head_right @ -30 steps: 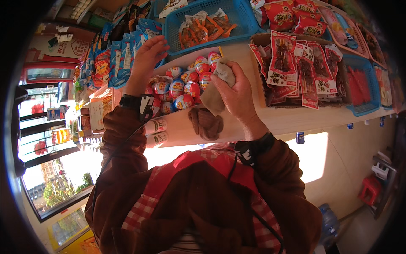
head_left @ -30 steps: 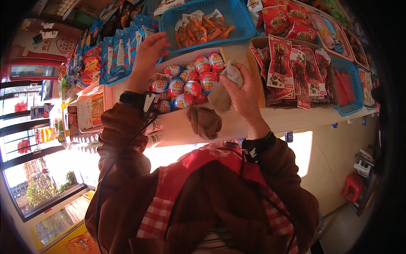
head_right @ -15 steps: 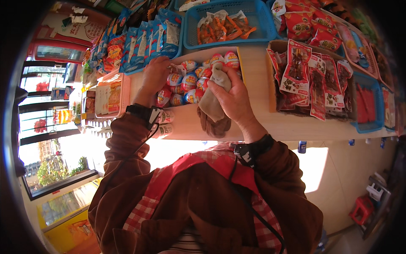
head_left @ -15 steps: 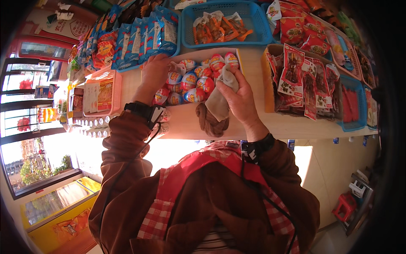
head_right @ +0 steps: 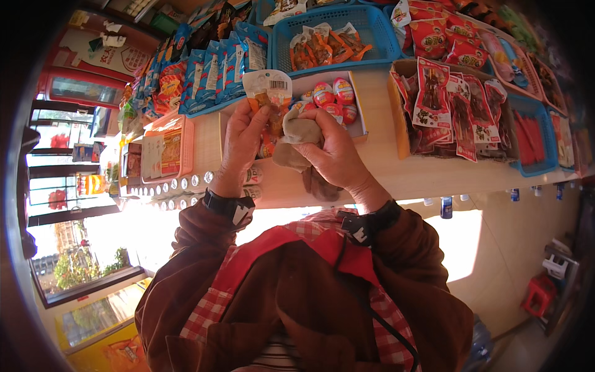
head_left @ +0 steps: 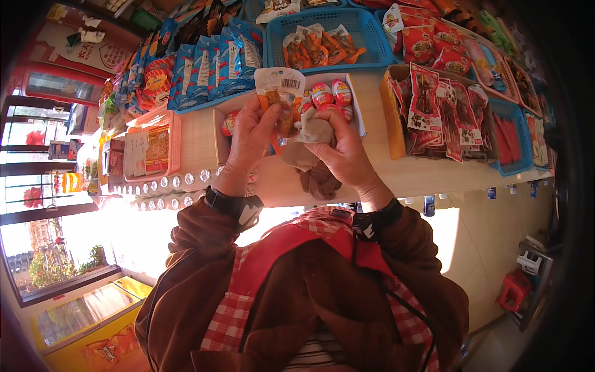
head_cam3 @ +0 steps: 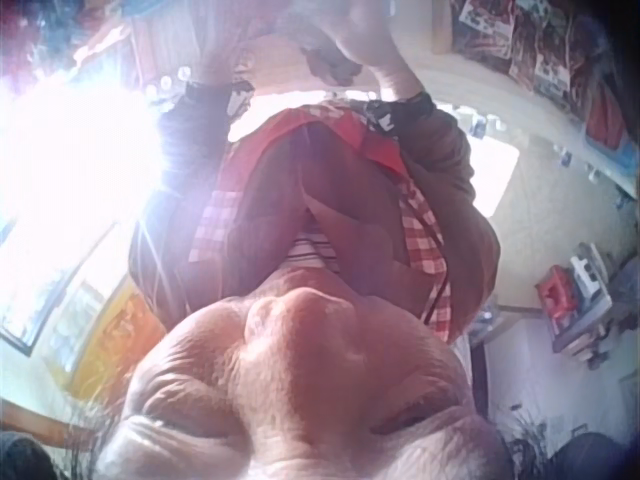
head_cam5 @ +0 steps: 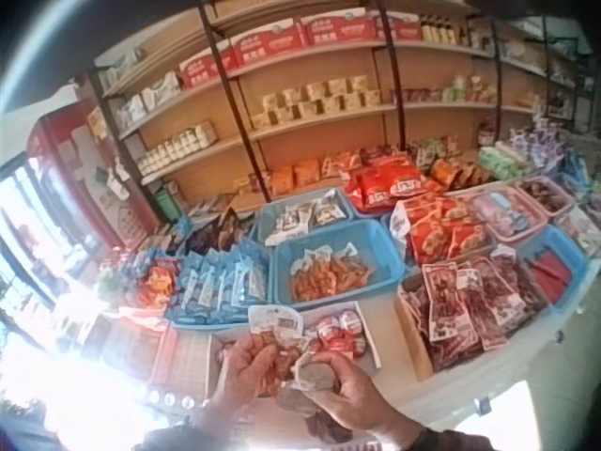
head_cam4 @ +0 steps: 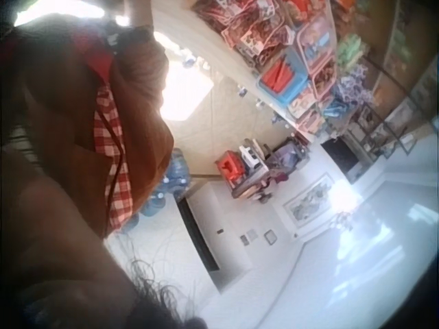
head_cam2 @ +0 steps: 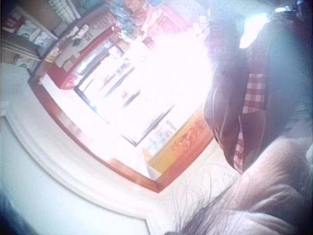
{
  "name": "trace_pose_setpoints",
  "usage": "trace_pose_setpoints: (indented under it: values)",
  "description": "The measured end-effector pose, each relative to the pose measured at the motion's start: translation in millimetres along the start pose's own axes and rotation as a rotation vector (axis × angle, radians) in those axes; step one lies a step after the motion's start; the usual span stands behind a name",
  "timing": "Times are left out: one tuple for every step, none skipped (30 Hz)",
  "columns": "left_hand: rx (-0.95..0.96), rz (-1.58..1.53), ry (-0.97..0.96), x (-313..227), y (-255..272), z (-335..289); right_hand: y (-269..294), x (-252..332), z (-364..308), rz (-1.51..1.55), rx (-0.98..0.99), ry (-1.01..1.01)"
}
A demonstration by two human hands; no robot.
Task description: The person wipes the surface of several small packaged snack items with a cloth, handling them one at a time. The person places each cleaned package into a blue basket on the shelf.
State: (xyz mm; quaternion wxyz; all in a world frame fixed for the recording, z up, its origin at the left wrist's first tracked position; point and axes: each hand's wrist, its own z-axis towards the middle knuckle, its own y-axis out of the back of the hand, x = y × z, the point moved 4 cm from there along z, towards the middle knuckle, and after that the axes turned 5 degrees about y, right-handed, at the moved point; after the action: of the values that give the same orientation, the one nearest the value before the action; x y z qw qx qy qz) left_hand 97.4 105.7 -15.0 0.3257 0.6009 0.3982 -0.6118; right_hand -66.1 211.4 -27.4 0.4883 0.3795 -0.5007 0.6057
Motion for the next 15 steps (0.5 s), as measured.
trace_pose_setpoints:
  values:
    - [0.019, -0.018, 0.078, 4.9, -5.2, -7.1, -1.3, 6.9, -0.6, -0.230, -0.040, 0.160]
    - [0.038, -0.037, 0.156, 10.8, -11.1, -14.1, -4.2, 13.6, -3.1, -0.446, -0.103, 0.306]
    - [0.044, -0.012, 0.133, 13.5, -16.8, -21.0, -8.2, 18.9, -5.2, -0.669, -0.148, 0.421]
    - [0.049, 0.013, 0.109, 16.2, -22.4, -27.9, -8.6, 19.9, -7.0, -0.601, -0.180, 0.410]
    - [0.058, 0.042, 0.096, 18.8, -27.3, -33.8, -9.0, 19.2, -8.1, -0.539, -0.194, 0.368]
    - [0.094, 0.045, 0.153, 22.5, -30.1, -40.5, -9.5, 18.5, -7.6, -0.472, -0.202, 0.343]
    - [0.169, 0.060, 0.126, 21.4, -31.5, -46.6, -8.2, 17.3, -8.3, -0.447, -0.269, 0.300]
    - [0.245, 0.090, 0.142, 22.2, -33.8, -51.6, -7.1, 16.0, -7.6, -0.416, -0.329, 0.275]
    - [0.322, 0.086, 0.146, 20.8, -33.0, -55.7, -5.6, 14.2, -6.9, -0.371, -0.393, 0.245]
    - [0.306, 0.115, 0.120, 20.3, -33.0, -56.4, -4.4, 12.3, -6.9, -0.298, -0.473, 0.226]
    - [0.328, 0.057, 0.095, 17.8, -31.4, -57.3, -5.6, 14.1, -7.1, -0.350, -0.475, 0.262]
    - [0.340, 0.018, 0.104, 16.3, -28.5, -58.3, -7.7, 15.1, -7.5, -0.387, -0.478, 0.278]
    - [0.354, -0.027, 0.119, 15.4, -26.0, -58.7, -8.1, 17.8, -8.5, -0.413, -0.486, 0.303]
    - [0.349, -0.025, 0.109, 14.1, -22.5, -59.1, -9.0, 19.8, -10.2, -0.408, -0.476, 0.303]
    - [0.345, -0.027, 0.106, 13.0, -18.2, -59.4, -6.7, 18.1, -11.7, -0.282, -0.511, 0.211]
